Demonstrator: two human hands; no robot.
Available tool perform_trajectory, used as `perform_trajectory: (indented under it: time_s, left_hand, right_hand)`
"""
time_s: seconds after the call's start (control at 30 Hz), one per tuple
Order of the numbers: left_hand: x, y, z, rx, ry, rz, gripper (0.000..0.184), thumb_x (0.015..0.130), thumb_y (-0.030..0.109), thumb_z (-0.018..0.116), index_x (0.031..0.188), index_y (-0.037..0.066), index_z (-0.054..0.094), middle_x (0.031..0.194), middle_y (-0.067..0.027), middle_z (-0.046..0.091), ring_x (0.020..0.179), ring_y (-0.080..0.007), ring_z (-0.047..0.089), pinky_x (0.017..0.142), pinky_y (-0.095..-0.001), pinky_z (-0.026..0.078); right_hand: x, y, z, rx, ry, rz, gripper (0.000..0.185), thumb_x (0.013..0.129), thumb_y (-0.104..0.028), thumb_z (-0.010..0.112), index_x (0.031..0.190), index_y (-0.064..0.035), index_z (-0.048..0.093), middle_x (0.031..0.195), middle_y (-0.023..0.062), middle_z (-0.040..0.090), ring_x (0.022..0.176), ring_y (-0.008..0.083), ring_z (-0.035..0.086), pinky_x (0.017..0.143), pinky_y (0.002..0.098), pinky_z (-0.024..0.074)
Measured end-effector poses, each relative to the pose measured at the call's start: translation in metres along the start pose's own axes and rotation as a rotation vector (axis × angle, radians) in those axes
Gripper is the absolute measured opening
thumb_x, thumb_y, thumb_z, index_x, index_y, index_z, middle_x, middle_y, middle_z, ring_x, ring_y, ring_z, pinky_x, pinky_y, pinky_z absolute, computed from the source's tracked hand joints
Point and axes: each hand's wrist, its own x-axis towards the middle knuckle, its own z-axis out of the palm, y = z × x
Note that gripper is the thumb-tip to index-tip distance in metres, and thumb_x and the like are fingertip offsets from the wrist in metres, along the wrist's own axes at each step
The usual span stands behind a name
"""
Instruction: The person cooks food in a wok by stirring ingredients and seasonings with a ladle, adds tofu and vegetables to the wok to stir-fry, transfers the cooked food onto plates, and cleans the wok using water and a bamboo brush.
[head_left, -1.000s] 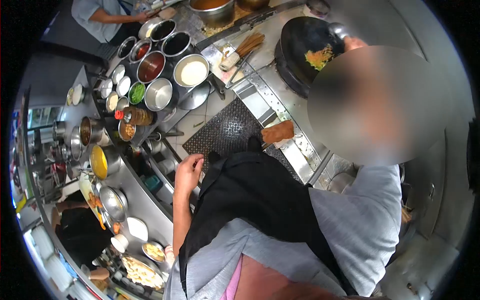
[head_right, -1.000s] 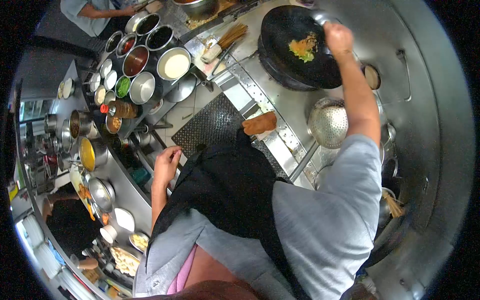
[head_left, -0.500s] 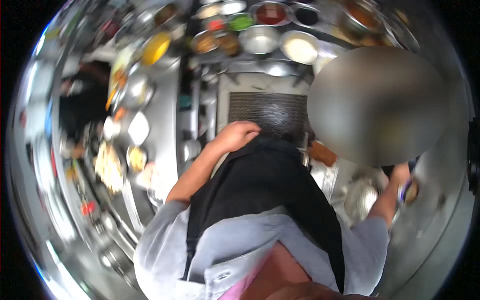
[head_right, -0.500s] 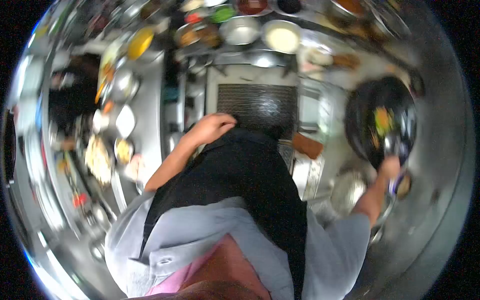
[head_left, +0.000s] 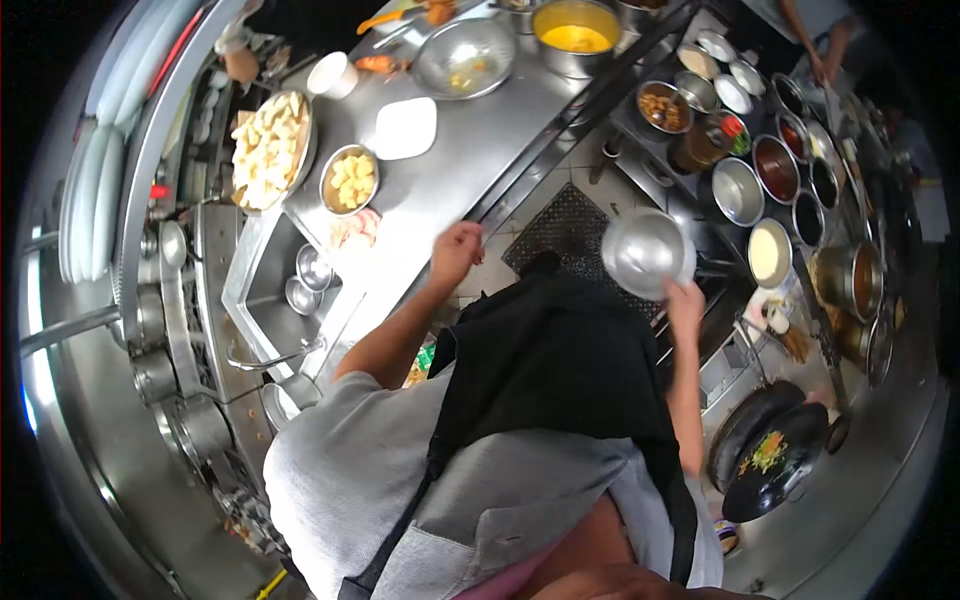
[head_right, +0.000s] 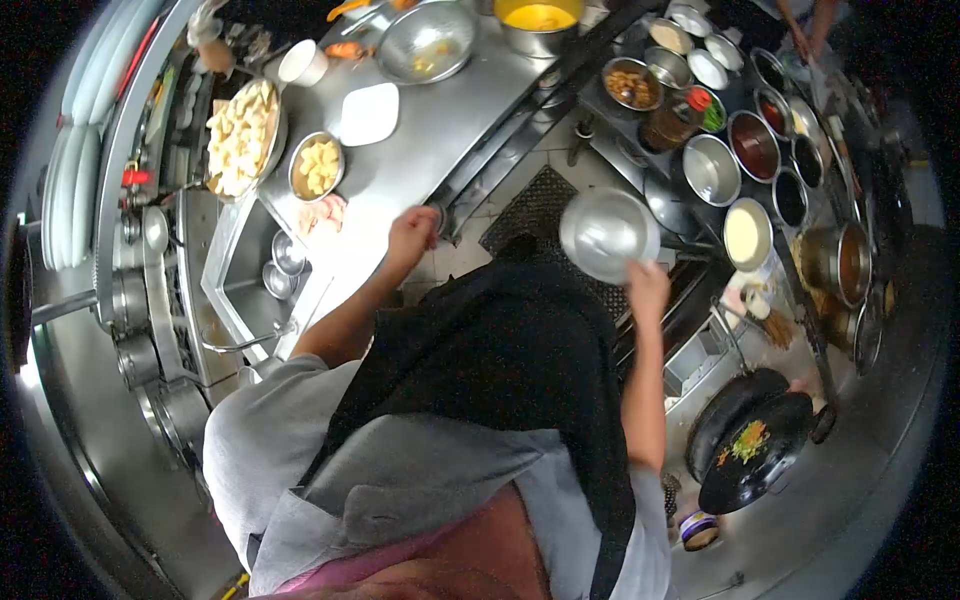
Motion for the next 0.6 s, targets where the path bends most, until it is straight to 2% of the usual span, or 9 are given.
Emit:
perform_trajectory:
  time_s: [0.03, 0.07, 0.1, 0.2, 0.27, 0.3, 0.43, 0.53, 0.6]
  left_hand:
    - [0.008, 0.003, -0.023, -0.064, 0.114, -0.036, 0.016, 0.098, 0.013, 0.054, 0.104, 0.005, 0.066, 0.069, -0.0066, 0.064, 0.052, -0.0124, 0.058, 0.048, -0.0278, 0.048]
    - [0.017, 0.000, -0.046, -0.148, 0.245, -0.073, 0.017, 0.100, 0.016, 0.053, 0.107, 0.006, 0.063, 0.069, -0.0060, 0.061, 0.051, -0.0132, 0.057, 0.045, -0.0281, 0.044]
    - [0.030, -0.014, -0.073, -0.231, 0.396, -0.160, 0.019, 0.101, 0.023, 0.053, 0.108, 0.006, 0.060, 0.072, -0.0065, 0.060, 0.051, -0.0147, 0.058, 0.044, -0.0281, 0.044]
    - [0.055, -0.021, -0.148, -0.434, 0.728, -0.321, 0.034, 0.100, 0.039, 0.052, 0.102, 0.005, 0.053, 0.073, -0.0068, 0.060, 0.053, -0.0172, 0.057, 0.044, -0.0295, 0.046]
    - [0.079, -0.067, -0.205, -0.656, 0.460, -0.239, 0.035, 0.101, 0.039, 0.051, 0.097, 0.004, 0.051, 0.068, -0.0059, 0.059, 0.053, -0.0183, 0.057, 0.044, -0.0300, 0.046]
    - [0.083, -0.052, -0.206, -0.777, 0.548, -0.266, 0.033, 0.100, 0.033, 0.052, 0.091, 0.001, 0.052, 0.065, -0.0070, 0.059, 0.051, -0.0190, 0.057, 0.043, -0.0315, 0.047]
    - [0.102, -0.052, -0.232, -0.565, 0.573, -0.310, 0.025, 0.098, 0.019, 0.053, 0.086, -0.002, 0.051, 0.066, -0.0125, 0.060, 0.048, -0.0194, 0.057, 0.039, -0.0328, 0.049]
    - [0.111, -0.056, -0.244, -0.382, 0.698, -0.291, 0.020, 0.096, 0.013, 0.055, 0.094, -0.006, 0.049, 0.071, -0.0137, 0.061, 0.050, -0.0192, 0.059, 0.041, -0.0339, 0.052]
    - [0.105, -0.042, -0.243, -0.147, 0.700, -0.272, 0.019, 0.095, 0.011, 0.054, 0.098, -0.007, 0.047, 0.075, -0.0147, 0.061, 0.050, -0.0190, 0.059, 0.043, -0.0343, 0.052]
  right_hand:
    - [0.009, -0.054, 0.044, -0.055, -0.127, -0.225, 0.028, 0.093, -0.020, 0.062, 0.108, 0.0018, 0.070, 0.083, 0.0087, 0.072, 0.076, 0.0165, 0.065, 0.073, 0.0351, 0.0509]
    - [0.034, -0.068, 0.092, 0.013, -0.306, -0.222, 0.028, 0.093, -0.020, 0.062, 0.108, 0.0029, 0.069, 0.085, 0.0082, 0.073, 0.074, 0.0170, 0.066, 0.071, 0.0345, 0.0509]
    - [0.043, -0.114, 0.126, -0.122, -0.480, -0.211, 0.027, 0.094, -0.018, 0.061, 0.107, 0.0035, 0.069, 0.085, 0.0084, 0.073, 0.071, 0.0174, 0.067, 0.068, 0.0339, 0.0524]
    - [0.072, -0.161, 0.240, -0.047, -0.717, -0.272, 0.024, 0.093, -0.017, 0.060, 0.097, 0.0045, 0.071, 0.079, 0.0106, 0.072, 0.066, 0.0170, 0.068, 0.061, 0.0330, 0.0558]
    - [0.077, -0.188, 0.287, -0.043, -0.896, -0.194, 0.025, 0.093, -0.019, 0.059, 0.100, 0.0042, 0.068, 0.080, 0.0097, 0.070, 0.064, 0.0166, 0.067, 0.059, 0.0308, 0.0555]
    - [0.073, -0.202, 0.305, -0.055, -0.934, -0.138, 0.026, 0.094, -0.020, 0.060, 0.101, 0.0039, 0.067, 0.081, 0.0095, 0.070, 0.064, 0.0164, 0.067, 0.059, 0.0304, 0.0554]
    - [0.060, -0.217, 0.358, -0.113, -1.040, -0.003, 0.029, 0.096, -0.026, 0.061, 0.105, 0.0018, 0.064, 0.083, 0.0088, 0.068, 0.064, 0.0152, 0.067, 0.057, 0.0294, 0.0551]
    - [0.059, -0.217, 0.360, -0.311, -0.959, -0.336, 0.031, 0.098, -0.030, 0.060, 0.104, 0.0002, 0.065, 0.083, 0.0084, 0.068, 0.065, 0.0180, 0.066, 0.065, 0.0306, 0.0552]
    - [0.064, -0.214, 0.338, -0.187, -0.916, -0.315, 0.030, 0.097, -0.030, 0.061, 0.104, -0.0004, 0.065, 0.086, 0.0072, 0.068, 0.068, 0.0181, 0.066, 0.067, 0.0312, 0.0544]
